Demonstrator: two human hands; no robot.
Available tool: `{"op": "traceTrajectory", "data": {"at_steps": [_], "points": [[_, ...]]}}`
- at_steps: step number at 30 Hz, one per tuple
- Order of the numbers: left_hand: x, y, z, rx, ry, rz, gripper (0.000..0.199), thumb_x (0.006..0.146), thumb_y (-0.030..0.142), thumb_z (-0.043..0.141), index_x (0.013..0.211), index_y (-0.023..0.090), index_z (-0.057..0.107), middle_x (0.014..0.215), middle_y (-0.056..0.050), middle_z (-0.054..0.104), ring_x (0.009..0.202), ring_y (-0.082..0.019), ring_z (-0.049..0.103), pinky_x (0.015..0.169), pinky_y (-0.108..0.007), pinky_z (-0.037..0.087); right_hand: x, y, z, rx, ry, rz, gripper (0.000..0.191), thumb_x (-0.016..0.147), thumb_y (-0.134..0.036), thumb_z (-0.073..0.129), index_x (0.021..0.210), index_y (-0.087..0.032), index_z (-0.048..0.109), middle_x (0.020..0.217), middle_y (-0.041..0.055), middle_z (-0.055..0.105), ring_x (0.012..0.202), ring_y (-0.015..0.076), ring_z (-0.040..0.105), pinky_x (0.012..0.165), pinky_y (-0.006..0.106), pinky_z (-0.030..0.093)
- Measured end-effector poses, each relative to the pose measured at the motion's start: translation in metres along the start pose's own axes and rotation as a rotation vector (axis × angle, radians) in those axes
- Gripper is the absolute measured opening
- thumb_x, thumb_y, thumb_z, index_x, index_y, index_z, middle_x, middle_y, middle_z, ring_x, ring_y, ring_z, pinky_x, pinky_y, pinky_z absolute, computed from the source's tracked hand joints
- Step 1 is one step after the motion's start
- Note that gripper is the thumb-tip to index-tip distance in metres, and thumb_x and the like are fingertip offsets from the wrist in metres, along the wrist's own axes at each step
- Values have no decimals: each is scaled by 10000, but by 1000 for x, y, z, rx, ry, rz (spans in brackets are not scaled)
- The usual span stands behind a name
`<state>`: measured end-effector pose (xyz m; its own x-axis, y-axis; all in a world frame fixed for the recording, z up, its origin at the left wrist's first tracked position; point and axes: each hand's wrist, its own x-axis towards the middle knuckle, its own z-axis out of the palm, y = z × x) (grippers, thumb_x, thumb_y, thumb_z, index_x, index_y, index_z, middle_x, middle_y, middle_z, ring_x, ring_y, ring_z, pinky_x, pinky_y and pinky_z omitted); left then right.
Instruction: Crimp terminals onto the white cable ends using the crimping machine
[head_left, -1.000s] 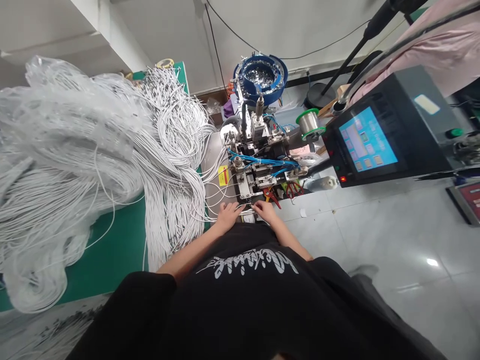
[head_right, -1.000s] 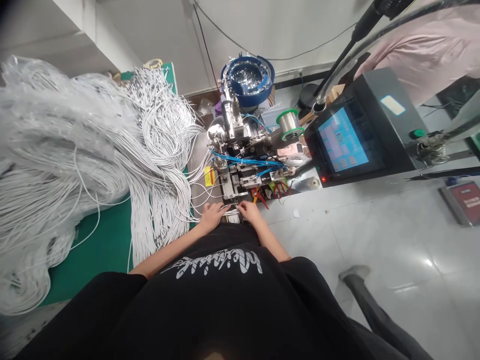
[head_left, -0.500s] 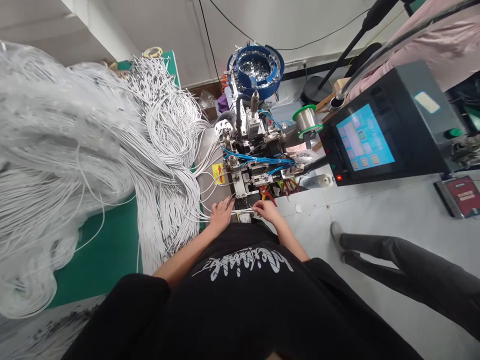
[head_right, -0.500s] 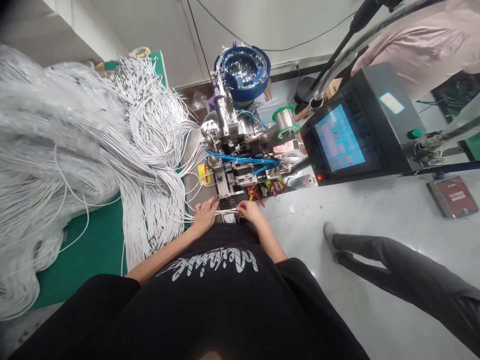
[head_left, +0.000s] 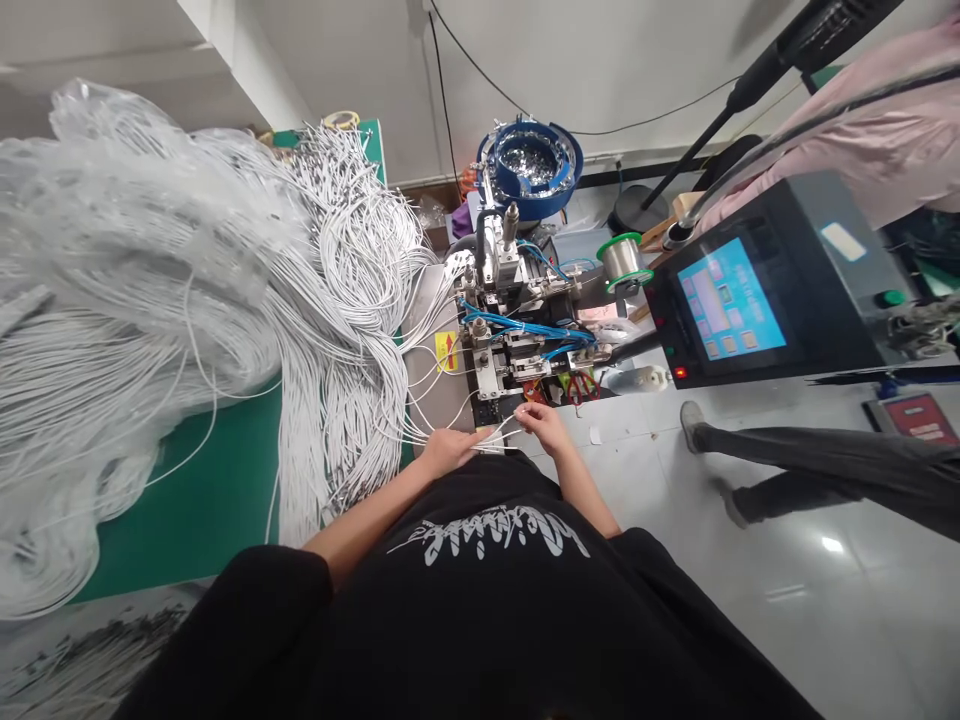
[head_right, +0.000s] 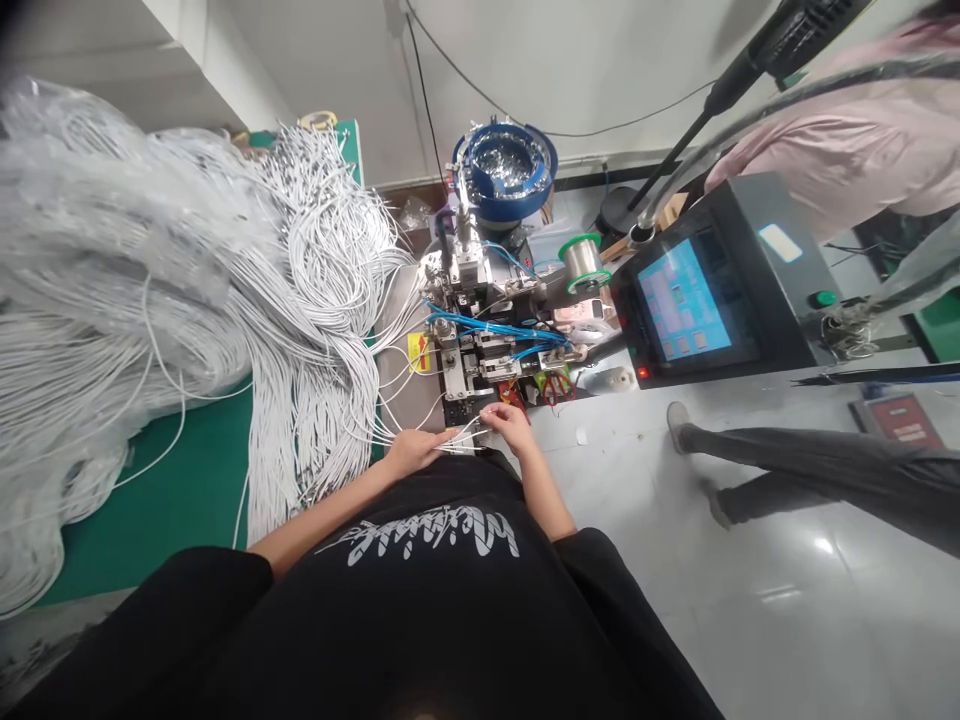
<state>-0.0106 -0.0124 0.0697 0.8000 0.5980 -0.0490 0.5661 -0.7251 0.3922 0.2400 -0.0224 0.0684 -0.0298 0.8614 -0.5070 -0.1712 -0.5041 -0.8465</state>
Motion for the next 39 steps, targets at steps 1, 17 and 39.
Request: {"op": "traceTrajectory", "data": {"at_steps": [1,17,39], "points": [[0,0,0,-15,15,5,409,891,259,427,1295,267,490,715,5,623,665,-128,593,603,-204,432,-1,3,2,67,17,14,354,604,-463,733,748,-165,607,630,-18,570,498,77,427,499,225,334],[15,14,-2,-93,-10,-172,431,801,102,423,1200,205,550,970,-53,658,882,-175,619,726,-250,475,-1,3,28,160,182,-123,300,621,-425,743,615,-181,567,539,-34,508,484,86,398,491,235,317],[24,8,14,-80,6,-78,472,845,200,445,1317,186,449,984,-67,676,833,-179,646,704,-259,489,-2,-6,35,12,50,-106,352,719,-523,632,731,-171,634,697,36,599,542,112,458,515,244,390]]}}
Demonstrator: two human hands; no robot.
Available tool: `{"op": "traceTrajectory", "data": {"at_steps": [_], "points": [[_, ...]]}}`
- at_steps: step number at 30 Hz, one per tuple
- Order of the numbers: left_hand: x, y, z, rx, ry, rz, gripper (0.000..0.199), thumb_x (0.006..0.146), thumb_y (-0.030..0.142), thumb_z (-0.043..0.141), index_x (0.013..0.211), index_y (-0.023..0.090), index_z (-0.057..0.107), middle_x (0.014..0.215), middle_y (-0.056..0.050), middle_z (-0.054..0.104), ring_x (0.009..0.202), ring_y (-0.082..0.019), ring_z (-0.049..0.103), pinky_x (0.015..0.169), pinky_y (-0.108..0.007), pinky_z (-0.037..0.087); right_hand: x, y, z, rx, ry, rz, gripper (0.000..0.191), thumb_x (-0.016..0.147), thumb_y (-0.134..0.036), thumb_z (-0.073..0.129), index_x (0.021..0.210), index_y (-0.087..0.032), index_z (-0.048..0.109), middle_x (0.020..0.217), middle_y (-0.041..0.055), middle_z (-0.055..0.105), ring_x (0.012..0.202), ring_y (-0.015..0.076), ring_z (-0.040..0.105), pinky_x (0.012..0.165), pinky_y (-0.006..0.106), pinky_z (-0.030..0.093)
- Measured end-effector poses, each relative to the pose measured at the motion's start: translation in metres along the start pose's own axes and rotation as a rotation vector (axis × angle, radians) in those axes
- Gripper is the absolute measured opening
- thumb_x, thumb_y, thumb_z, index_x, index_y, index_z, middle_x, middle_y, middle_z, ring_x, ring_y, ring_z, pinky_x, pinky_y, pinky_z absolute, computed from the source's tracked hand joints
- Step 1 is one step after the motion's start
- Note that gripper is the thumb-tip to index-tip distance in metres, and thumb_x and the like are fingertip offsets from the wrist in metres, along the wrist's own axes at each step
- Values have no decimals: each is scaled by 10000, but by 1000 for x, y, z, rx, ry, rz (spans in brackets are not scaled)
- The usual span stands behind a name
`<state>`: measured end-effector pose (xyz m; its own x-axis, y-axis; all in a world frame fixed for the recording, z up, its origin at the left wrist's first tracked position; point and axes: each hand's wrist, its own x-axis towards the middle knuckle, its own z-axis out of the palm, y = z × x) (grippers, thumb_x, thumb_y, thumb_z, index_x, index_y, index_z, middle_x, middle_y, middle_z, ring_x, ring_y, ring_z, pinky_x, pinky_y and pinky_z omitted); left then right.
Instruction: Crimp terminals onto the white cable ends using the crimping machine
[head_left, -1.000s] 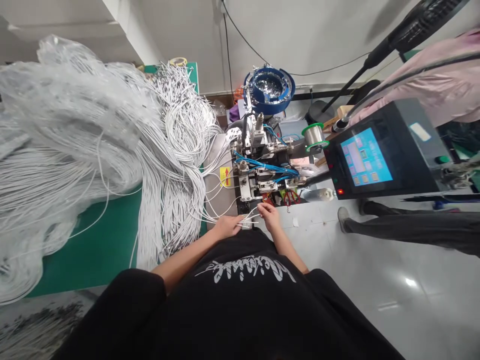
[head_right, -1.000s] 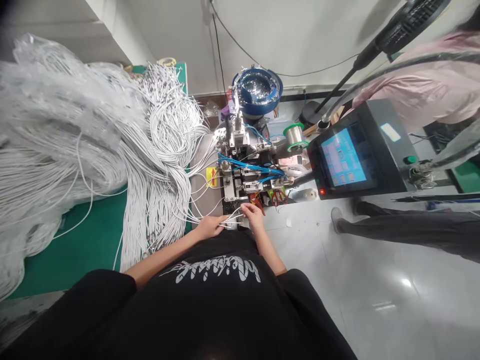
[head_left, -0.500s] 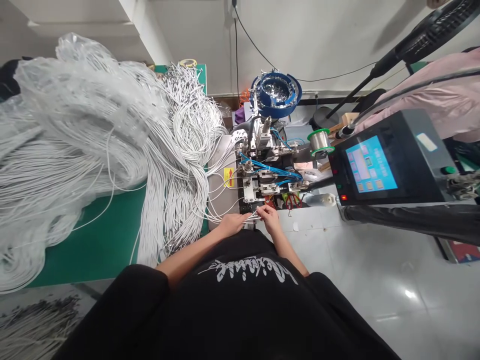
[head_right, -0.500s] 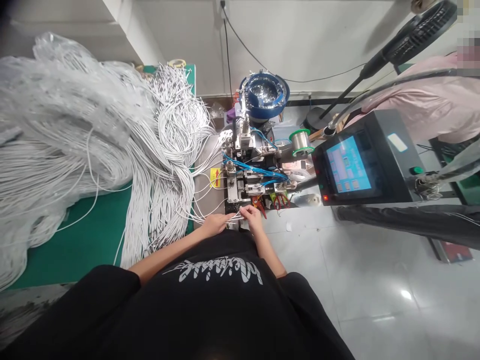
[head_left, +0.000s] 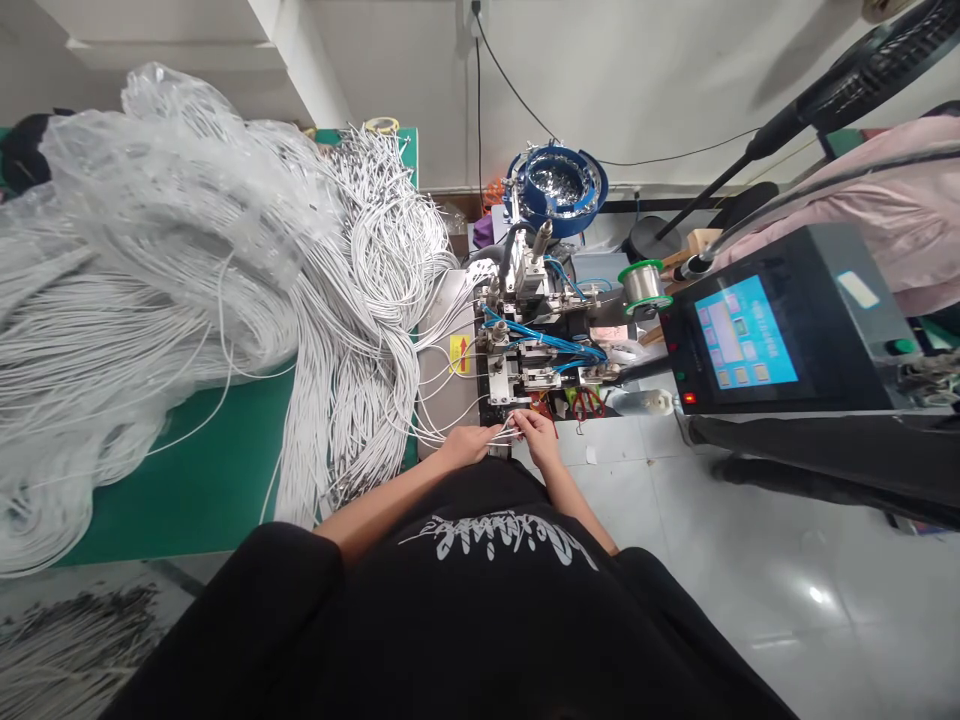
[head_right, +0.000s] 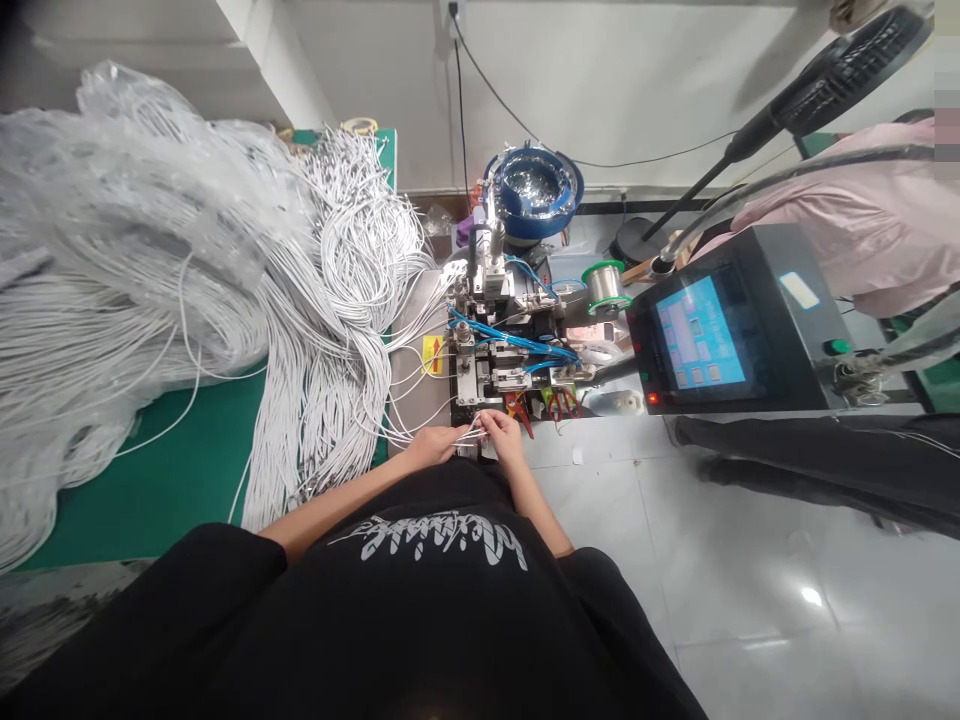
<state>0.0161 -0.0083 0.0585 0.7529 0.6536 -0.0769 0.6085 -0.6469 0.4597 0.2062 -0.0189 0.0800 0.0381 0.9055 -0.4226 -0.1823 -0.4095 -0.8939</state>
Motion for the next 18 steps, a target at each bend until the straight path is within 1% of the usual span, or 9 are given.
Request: {"op": "traceTrajectory", "data": {"at_steps": [4,8,10,12,14,18], "points": [[-2,0,0,18,-10,-22,454,860,208,429,1313,187,454,986,-62,678,843,-175,639,704,-253,479,-1,-2,-3,-25,-29,-32,321,743,-488,622,749,-168,649,712,35,613,567,119,489,546,247,404],[0,1,-2,60,-25,-54,467,868,194,415,1334,171,436,939,-73,666,858,-187,620,696,-261,474,2,4,-6,-9,-8,45,333,697,-492,642,769,-167,647,724,36,634,548,116,494,530,248,400],[0,1,-4,81,-47,-69,494,866,177,411,1360,164,406,899,-75,653,858,-190,608,692,-261,470,5,8,-9,5,-7,90,343,669,-489,649,781,-165,643,715,35,638,528,111,484,514,246,390],[1,2,-5,101,-73,-82,519,871,168,399,1390,177,367,859,-65,642,843,-186,601,679,-252,460,9,11,-12,-25,-23,103,331,657,-471,643,778,-163,638,700,30,634,522,110,482,513,245,388],[1,2,-6,122,-94,-87,527,883,171,387,1407,208,343,827,-51,633,815,-179,599,660,-239,446,12,12,-16,-134,-41,67,291,666,-439,621,763,-165,635,699,29,633,545,120,501,535,250,403],[2,0,-4,146,-113,-63,520,894,167,376,1403,273,352,807,-38,617,770,-158,588,639,-216,422,16,11,-22,-556,-42,-119,186,715,-343,563,732,-178,648,717,41,651,634,157,555,627,274,427]]}}
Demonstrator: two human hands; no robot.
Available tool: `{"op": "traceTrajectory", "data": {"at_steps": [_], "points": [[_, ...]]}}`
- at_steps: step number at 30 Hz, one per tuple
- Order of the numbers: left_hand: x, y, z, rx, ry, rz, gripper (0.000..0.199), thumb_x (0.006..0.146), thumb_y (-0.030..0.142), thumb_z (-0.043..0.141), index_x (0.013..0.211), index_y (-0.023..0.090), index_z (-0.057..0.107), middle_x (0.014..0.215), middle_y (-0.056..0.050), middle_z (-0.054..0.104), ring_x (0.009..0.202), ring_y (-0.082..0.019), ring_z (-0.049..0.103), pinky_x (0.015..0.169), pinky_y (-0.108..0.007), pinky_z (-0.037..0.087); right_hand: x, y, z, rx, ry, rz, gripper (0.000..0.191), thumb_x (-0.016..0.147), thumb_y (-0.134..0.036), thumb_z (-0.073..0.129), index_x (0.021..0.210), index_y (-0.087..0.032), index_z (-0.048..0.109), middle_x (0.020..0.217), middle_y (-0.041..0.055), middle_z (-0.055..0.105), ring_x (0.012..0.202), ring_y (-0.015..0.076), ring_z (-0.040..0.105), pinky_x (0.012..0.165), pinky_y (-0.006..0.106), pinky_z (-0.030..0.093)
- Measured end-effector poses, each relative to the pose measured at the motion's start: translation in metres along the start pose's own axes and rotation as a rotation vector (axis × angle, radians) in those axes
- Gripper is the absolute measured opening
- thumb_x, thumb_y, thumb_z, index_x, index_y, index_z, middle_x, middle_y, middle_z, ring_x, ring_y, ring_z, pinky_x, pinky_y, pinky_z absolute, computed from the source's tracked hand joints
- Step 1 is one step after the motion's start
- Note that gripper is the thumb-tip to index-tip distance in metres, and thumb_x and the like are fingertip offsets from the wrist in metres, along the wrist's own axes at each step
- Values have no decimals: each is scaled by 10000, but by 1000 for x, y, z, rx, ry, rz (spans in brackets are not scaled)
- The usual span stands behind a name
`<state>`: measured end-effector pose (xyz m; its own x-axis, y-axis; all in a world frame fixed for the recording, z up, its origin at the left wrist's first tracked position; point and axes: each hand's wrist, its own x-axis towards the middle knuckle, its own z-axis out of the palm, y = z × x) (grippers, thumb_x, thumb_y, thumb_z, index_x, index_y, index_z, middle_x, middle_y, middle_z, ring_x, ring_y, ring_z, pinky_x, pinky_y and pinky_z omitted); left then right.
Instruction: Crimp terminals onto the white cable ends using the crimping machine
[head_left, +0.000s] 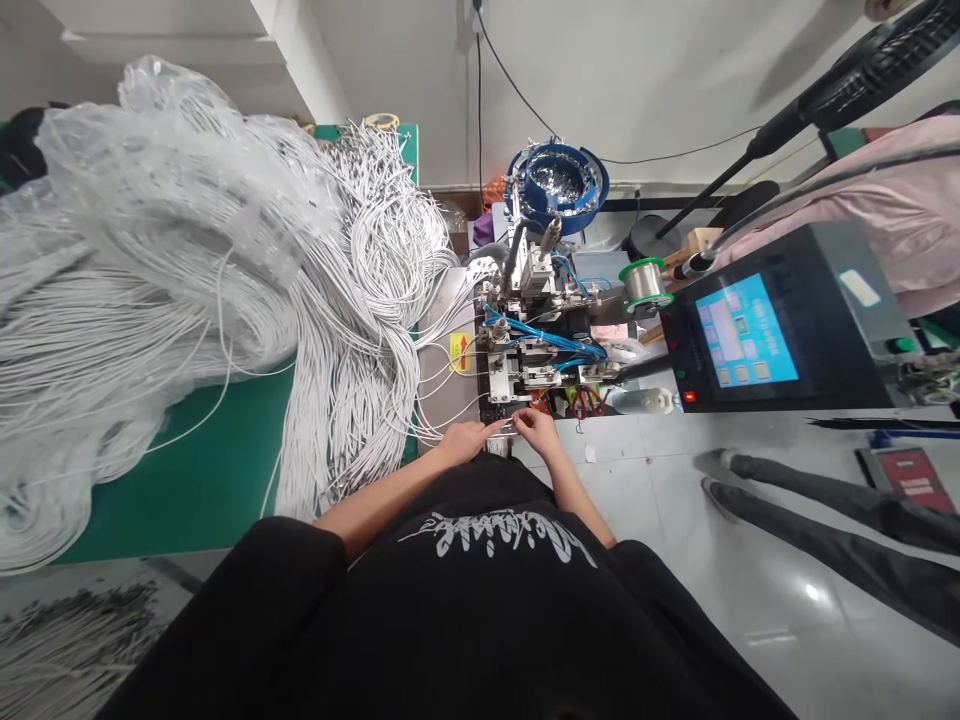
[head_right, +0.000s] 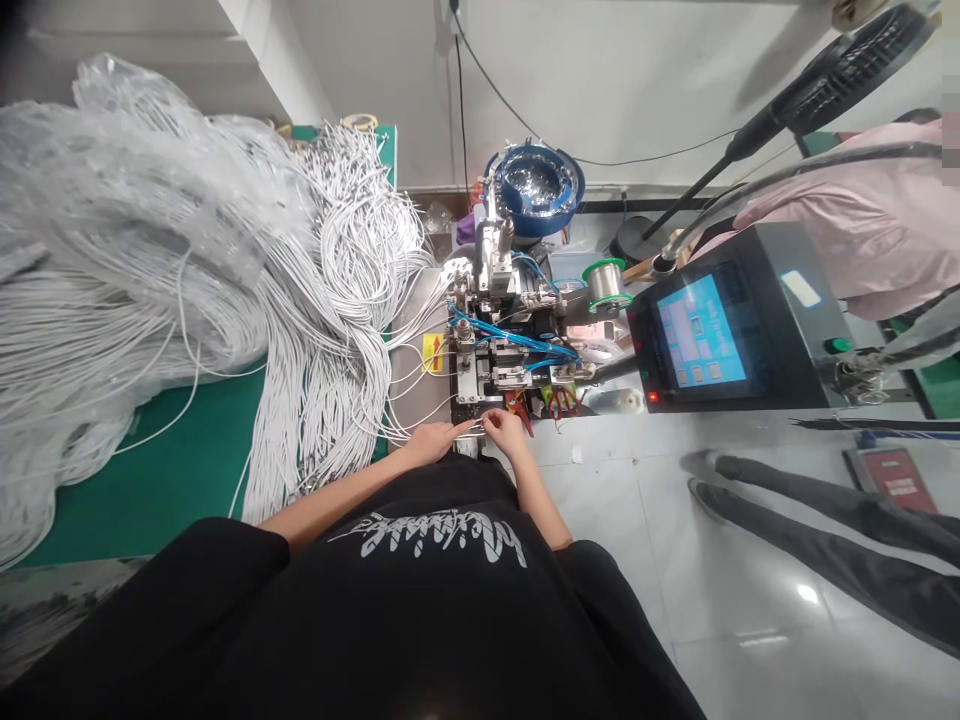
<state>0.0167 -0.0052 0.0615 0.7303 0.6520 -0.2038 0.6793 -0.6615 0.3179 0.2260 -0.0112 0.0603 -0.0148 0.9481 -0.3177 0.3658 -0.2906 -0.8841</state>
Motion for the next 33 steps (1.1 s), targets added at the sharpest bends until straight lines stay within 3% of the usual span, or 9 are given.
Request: {"op": "traceTrajectory", "data": {"at_steps": [5,19,33], "points": [[4,-2,3,27,11,-35,473,909,171,376,1371,261,410,799,-54,604,773,-167,579,638,-225,420,3,5,1,-259,-19,-109,152,744,-257,526,729,-181,657,715,53,656,653,166,566,647,272,420],[10,-8,2,86,-51,-85,498,890,142,413,1362,300,423,826,-67,607,783,-176,593,653,-243,430,10,13,11,-91,23,-25,204,727,-365,529,674,-189,617,620,21,603,597,156,516,597,250,383],[14,-7,-3,204,-155,-82,595,891,120,390,1421,369,281,806,-58,603,738,-177,597,595,-230,417,19,17,11,-95,-49,-66,218,758,-384,472,662,-199,536,604,12,539,579,154,468,573,251,334]]}}
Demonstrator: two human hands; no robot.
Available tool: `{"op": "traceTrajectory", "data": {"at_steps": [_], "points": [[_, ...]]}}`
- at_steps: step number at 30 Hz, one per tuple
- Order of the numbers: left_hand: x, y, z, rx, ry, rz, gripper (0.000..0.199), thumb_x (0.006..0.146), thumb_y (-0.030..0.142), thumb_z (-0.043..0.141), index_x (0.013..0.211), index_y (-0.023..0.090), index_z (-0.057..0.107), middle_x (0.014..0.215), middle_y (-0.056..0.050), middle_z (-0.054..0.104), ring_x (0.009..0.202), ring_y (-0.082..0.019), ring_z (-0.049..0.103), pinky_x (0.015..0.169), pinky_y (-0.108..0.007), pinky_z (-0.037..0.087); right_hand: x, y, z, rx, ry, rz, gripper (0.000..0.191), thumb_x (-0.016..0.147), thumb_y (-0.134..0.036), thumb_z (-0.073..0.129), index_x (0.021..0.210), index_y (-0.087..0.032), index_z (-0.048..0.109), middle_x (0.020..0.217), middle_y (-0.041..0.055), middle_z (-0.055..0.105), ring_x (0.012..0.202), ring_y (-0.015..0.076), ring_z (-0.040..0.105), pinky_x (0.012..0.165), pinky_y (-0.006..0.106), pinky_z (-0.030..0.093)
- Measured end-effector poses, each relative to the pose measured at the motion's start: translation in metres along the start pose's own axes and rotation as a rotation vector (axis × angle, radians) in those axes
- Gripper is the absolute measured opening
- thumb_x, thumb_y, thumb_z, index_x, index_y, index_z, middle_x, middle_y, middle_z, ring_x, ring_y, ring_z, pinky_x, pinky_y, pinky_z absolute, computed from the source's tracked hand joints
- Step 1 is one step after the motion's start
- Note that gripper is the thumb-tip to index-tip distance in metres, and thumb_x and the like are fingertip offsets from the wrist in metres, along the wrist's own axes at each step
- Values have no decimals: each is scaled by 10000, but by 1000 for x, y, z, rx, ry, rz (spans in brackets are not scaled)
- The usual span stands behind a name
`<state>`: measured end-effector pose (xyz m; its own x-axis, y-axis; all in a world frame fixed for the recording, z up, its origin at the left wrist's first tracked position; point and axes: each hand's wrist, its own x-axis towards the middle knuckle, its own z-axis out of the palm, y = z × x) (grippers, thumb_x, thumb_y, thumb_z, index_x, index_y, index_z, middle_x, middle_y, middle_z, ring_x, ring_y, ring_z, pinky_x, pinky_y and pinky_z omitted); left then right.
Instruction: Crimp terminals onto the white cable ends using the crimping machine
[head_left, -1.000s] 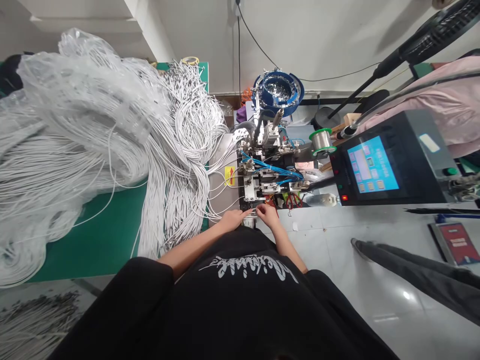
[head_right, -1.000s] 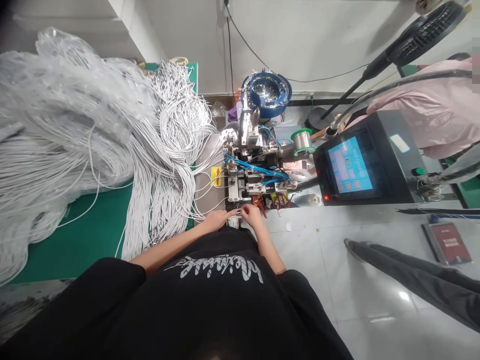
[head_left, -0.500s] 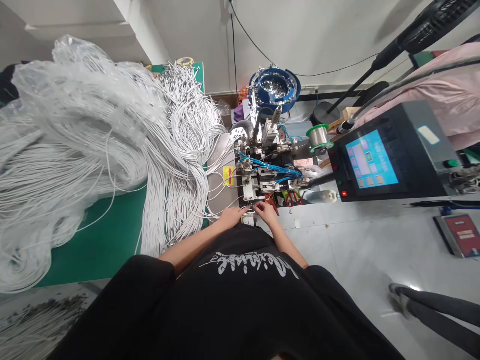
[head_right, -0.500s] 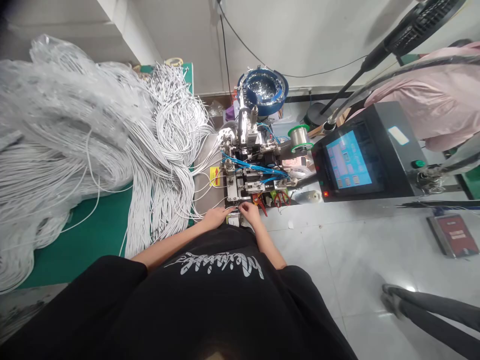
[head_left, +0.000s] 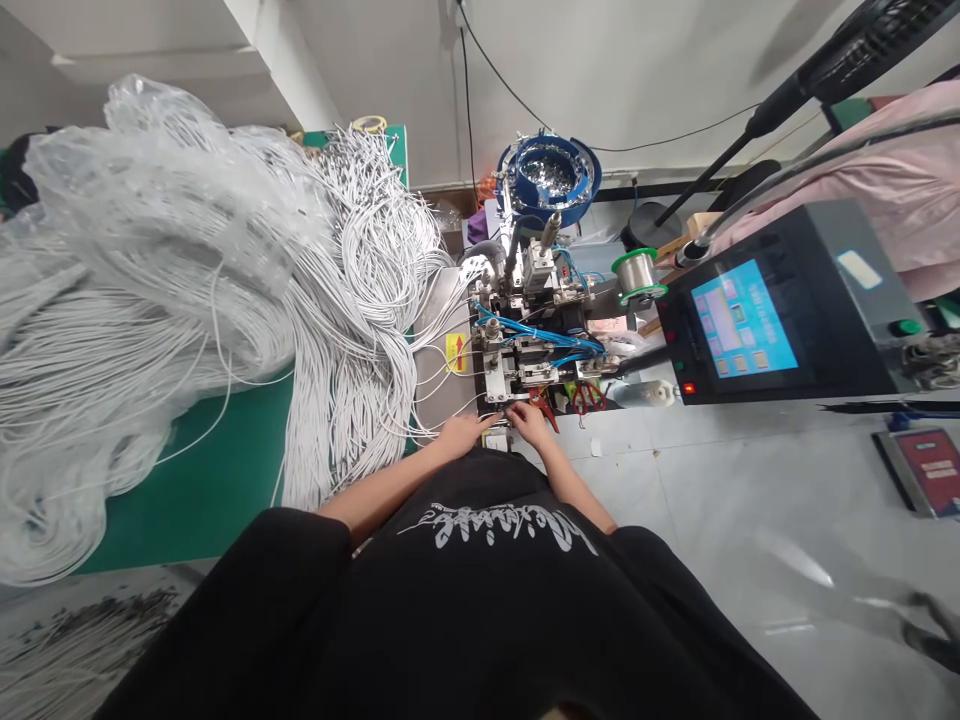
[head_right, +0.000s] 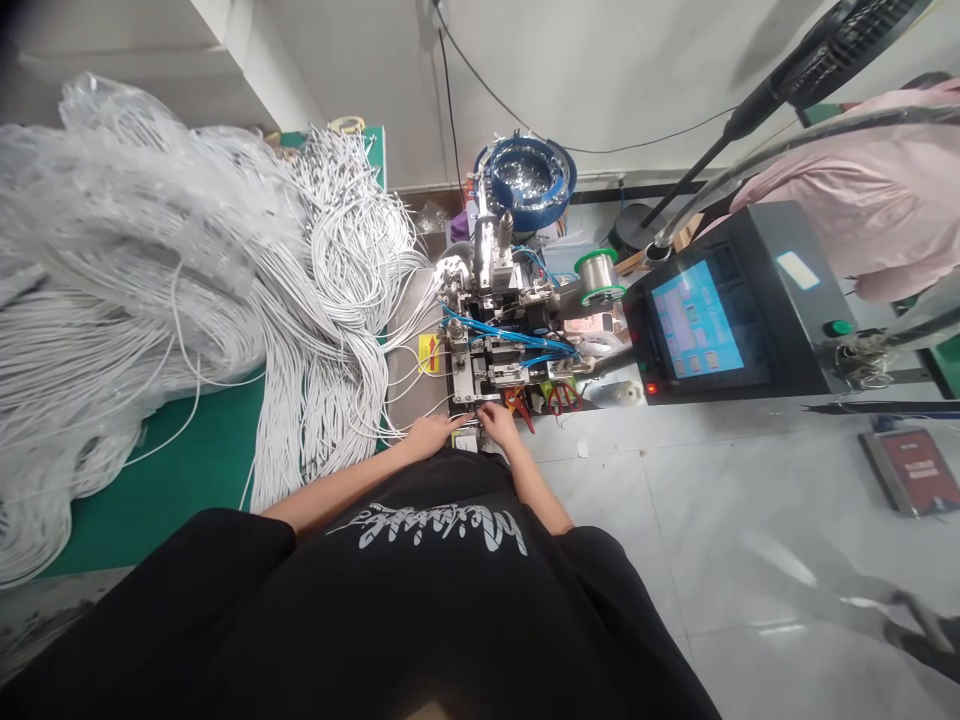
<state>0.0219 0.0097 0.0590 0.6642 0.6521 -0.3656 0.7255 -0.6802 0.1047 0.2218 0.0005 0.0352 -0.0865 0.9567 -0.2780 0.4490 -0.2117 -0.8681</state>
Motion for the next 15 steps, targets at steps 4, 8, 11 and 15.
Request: {"op": "traceTrajectory", "data": {"at_steps": [4,8,11,15], "points": [[1,-1,1,23,1,12,599,895,123,390,1429,361,261,800,-56,597,725,-163,589,589,-214,409,0,1,2,-57,23,-1,185,765,-338,470,673,-198,548,629,26,569,600,159,488,600,256,354],[3,1,-1,22,-33,-6,603,907,137,375,1434,387,221,821,-69,600,741,-180,593,590,-226,412,0,1,8,-79,64,42,166,764,-321,467,685,-196,543,669,40,597,647,170,518,635,260,374],[3,3,-4,6,-83,-38,607,912,145,369,1430,415,204,830,-73,600,730,-191,592,591,-240,413,-1,2,12,-58,91,102,183,761,-336,453,677,-191,525,683,51,606,653,178,527,633,268,381],[0,-1,0,-47,16,-10,553,914,151,370,1413,378,299,916,-85,594,829,-206,577,627,-260,419,-6,6,12,25,70,149,254,764,-416,453,657,-193,512,628,34,584,603,169,515,602,266,376]]}}
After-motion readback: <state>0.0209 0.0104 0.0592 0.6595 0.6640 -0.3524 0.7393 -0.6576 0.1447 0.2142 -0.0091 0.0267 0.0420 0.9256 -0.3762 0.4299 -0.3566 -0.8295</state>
